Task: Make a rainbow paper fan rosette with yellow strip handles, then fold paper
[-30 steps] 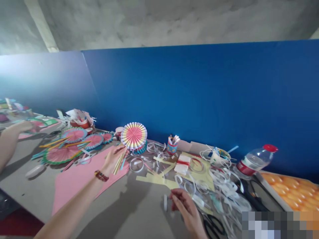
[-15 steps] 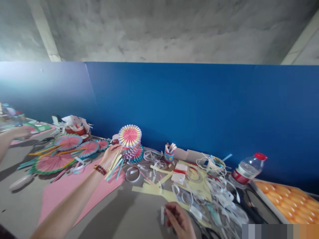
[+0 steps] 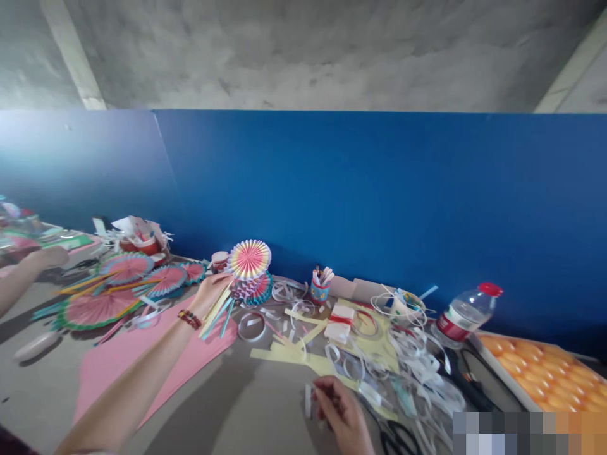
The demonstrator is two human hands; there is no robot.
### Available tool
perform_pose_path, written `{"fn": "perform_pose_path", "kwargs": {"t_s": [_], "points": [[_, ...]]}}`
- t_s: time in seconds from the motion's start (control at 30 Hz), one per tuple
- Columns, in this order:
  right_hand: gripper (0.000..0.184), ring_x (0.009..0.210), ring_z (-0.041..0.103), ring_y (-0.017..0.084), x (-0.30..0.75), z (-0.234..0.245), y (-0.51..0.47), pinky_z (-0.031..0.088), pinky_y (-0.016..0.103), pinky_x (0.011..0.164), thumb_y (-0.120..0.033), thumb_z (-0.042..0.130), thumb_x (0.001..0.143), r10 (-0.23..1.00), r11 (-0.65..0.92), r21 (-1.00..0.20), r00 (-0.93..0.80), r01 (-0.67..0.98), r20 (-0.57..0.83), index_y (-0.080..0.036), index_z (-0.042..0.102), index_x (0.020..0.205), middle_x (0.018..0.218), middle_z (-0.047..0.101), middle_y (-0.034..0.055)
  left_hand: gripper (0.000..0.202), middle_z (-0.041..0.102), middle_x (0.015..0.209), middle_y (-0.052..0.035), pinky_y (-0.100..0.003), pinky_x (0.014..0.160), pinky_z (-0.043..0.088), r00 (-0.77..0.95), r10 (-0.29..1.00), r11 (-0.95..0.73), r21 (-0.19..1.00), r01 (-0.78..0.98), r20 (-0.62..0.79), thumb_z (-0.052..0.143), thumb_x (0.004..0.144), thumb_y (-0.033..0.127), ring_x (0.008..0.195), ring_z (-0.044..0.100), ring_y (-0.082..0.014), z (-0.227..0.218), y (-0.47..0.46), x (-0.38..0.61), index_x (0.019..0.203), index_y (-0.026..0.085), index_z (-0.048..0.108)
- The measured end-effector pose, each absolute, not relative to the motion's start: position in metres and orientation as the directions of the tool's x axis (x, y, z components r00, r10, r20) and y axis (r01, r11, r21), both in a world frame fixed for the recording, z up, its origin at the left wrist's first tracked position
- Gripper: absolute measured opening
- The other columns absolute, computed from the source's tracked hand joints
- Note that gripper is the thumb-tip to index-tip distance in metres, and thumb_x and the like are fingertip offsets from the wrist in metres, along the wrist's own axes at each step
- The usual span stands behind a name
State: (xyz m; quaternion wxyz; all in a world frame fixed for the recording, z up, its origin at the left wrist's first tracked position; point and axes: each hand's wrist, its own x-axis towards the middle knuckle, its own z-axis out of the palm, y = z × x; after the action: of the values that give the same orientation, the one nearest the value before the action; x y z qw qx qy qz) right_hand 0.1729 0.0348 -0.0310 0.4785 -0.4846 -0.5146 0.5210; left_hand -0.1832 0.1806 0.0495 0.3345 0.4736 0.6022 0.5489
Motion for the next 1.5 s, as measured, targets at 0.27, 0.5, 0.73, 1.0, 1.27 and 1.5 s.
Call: {"fn": "perform_pose_path", "kwargs": {"t_s": [0.27,0.5,0.73,1.0,1.27,1.5], "points": [[0.056,0.051,0.055,0.015,0.174,-0.036,0.036,0.041,0.027,0.050,-0.071,0.072,0.066,0.997,-0.021,-1.000,-0.069,0.004,-0.021,-0.018,0.069,0.081,0.065,0.063,0.0033,0.042,0.075,0.078,-0.0086,-0.029,0.060,0.046,-0.216,0.963,-0.075,0.935,0.347,0.158,0.075,0.066,0.049,0.071,0.066,-0.0258,0.047,0.190,-0.197,0.086,0.012,0.077],[0.053,0.052,0.055,0.015,0.175,-0.043,0.036,0.040,0.026,0.051,-0.069,0.070,0.070,0.998,-0.003,-1.000,-0.068,0.029,-0.005,-0.017,0.068,0.083,0.067,0.064,0.0040,0.035,0.075,0.080,-0.0059,-0.028,0.067,0.046,-0.195,0.944,-0.142,0.862,0.487,0.265,0.071,0.069,0.049,0.079,0.066,-0.0272,0.047,0.201,-0.208,0.080,0.016,0.077],[0.052,0.053,0.055,0.014,0.175,-0.045,0.036,0.040,0.026,0.051,-0.068,0.068,0.074,0.996,0.008,-1.000,-0.092,0.023,0.006,-0.017,0.067,0.086,0.070,0.064,0.0045,0.030,0.074,0.074,-0.0030,-0.023,0.061,0.043,-0.077,0.949,-0.208,0.794,0.571,0.305,0.072,0.067,0.045,0.068,0.063,-0.0205,0.069,0.216,-0.225,0.077,0.018,0.078],[0.056,0.054,0.056,0.015,0.176,-0.048,0.037,0.040,0.026,0.052,-0.070,0.066,0.074,0.995,0.004,-0.998,-0.099,0.062,-0.003,-0.016,0.066,0.087,0.070,0.064,0.0046,0.042,0.076,0.082,-0.0028,-0.026,0.070,0.049,-0.128,0.945,-0.188,0.823,0.537,0.300,0.070,0.066,0.055,0.079,0.067,-0.0243,0.055,0.222,-0.218,0.082,0.017,0.078],[0.055,0.054,0.057,0.016,0.176,-0.046,0.036,0.044,0.027,0.053,-0.071,0.064,0.074,0.996,0.001,-0.996,-0.094,0.085,-0.007,-0.017,0.066,0.086,0.070,0.065,0.0049,0.057,0.076,0.097,-0.0115,-0.034,0.073,0.054,-0.299,0.913,-0.130,0.894,0.430,0.276,0.063,0.075,0.062,0.087,0.070,-0.0292,0.027,0.198,-0.195,0.099,0.012,0.074],[0.053,0.053,0.056,0.015,0.176,-0.047,0.036,0.043,0.025,0.051,-0.068,0.064,0.076,0.995,0.009,-0.996,-0.102,0.088,0.000,-0.017,0.066,0.086,0.068,0.064,0.0039,0.052,0.076,0.088,-0.0087,-0.034,0.072,0.054,-0.335,0.899,-0.085,0.863,0.498,0.282,0.065,0.071,0.062,0.083,0.070,-0.0285,0.024,0.200,-0.181,0.091,0.015,0.072]]}}
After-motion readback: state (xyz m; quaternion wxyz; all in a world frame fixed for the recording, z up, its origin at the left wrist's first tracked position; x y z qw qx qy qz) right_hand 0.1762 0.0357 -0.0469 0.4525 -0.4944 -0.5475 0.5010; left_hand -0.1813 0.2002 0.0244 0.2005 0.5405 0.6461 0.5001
